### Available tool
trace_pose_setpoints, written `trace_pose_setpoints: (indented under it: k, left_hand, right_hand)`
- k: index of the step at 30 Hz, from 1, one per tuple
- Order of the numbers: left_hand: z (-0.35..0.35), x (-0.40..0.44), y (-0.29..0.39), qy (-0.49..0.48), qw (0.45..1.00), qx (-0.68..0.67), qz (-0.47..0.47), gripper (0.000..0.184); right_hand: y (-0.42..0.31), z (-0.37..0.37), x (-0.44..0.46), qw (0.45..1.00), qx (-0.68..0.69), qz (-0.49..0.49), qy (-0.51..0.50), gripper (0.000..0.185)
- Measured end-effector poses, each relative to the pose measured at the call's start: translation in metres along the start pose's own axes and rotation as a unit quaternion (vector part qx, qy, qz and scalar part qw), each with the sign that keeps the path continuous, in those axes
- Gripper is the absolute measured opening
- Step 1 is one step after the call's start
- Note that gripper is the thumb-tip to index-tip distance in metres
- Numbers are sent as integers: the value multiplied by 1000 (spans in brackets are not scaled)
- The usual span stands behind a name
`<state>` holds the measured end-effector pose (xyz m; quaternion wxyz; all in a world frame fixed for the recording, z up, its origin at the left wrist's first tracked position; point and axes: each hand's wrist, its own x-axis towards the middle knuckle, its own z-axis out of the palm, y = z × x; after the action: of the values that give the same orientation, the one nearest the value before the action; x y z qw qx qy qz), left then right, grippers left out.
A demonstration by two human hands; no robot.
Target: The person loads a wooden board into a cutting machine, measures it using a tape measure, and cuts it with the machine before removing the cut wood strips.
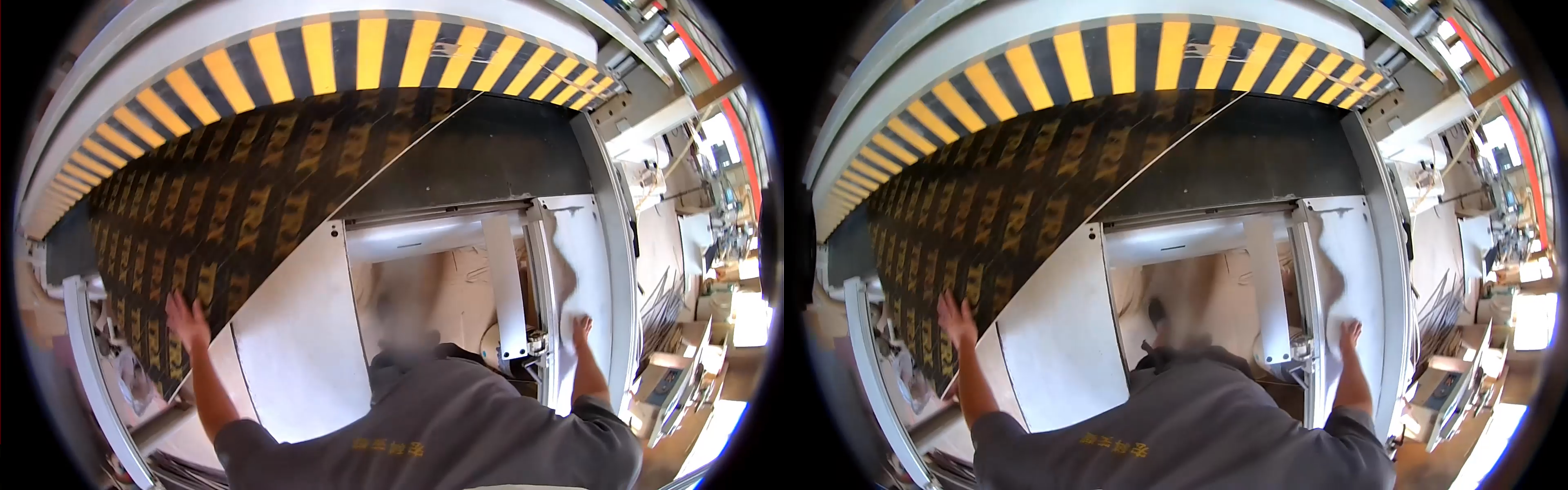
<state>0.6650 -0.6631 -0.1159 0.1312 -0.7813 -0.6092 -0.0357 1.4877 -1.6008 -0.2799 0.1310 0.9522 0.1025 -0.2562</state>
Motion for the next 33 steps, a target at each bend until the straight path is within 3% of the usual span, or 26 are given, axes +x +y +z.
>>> trace_pose_setpoints:
  k: [1, 2, 3, 4, 5, 6, 8, 9, 12, 14, 15, 17, 18, 20, 21, 27, 33]
  left_hand:
    - [13, -1, -41, -20, 997, 51, -61, 70]
    - [36, 4, -96, -62, 989, 67, -113, 71]
    - [27, 10, -115, -120, 969, 86, -198, 78]
    - [37, 21, -144, -149, 937, 91, -302, 90]
    - [37, 40, -156, -194, 885, 126, -403, 99]
    - [37, 57, -143, -185, 889, 127, -399, 99]
    - [41, 88, -85, -168, 895, 126, -392, 99]
    - [37, 104, -49, -131, 938, 115, -299, 96]
    - [36, 120, 64, -69, 994, 59, -55, 88]
    - [22, 95, 120, -59, 998, -8, -19, 87]
    - [19, 82, 116, -71, 997, -11, -20, 87]
    - [12, 66, 106, -86, 996, -14, -22, 87]
    - [8, 59, 104, -86, 996, -10, -26, 87]
    - [3, 43, 93, -84, 996, -4, -23, 87]
    - [5, 36, 90, -87, 996, -7, -23, 88]
    - [-2, 4, 118, -50, 998, -17, 30, 87]
    - [-42, -20, 170, -100, 990, 11, 99, 84]
  right_hand:
    - [-14, -19, -13, 979, 190, 31, 74, 66]
    - [-38, -61, -36, 915, 370, 64, 146, 55]
    - [-57, -86, -55, 923, 265, 2, 279, 46]
    - [-97, -120, -77, 906, 264, -37, 327, 41]
    - [-158, -159, -111, 874, 380, -48, 300, 36]
    - [-189, -151, -103, 847, 432, -94, 294, 34]
    - [-321, -224, -166, 894, 316, -179, 263, 35]
    - [-379, -259, -191, 893, 348, -214, 188, 36]
    - [-516, -269, -199, 844, 268, -411, 219, 39]
    - [-612, -276, -194, 755, 255, -544, 262, 44]
    - [-661, -283, -199, 744, 258, -562, 255, 48]
    - [-738, -272, -194, 745, 216, -561, 288, 57]
    - [-763, -252, -185, 776, 164, -549, 263, 69]
    - [-752, -225, -203, 772, 101, -553, 295, 76]
    - [-743, -221, -211, 791, 68, -547, 264, 80]
    - [-676, -214, -206, 811, 78, -525, 245, 83]
    - [-600, -211, -210, 837, 68, -514, 175, 87]
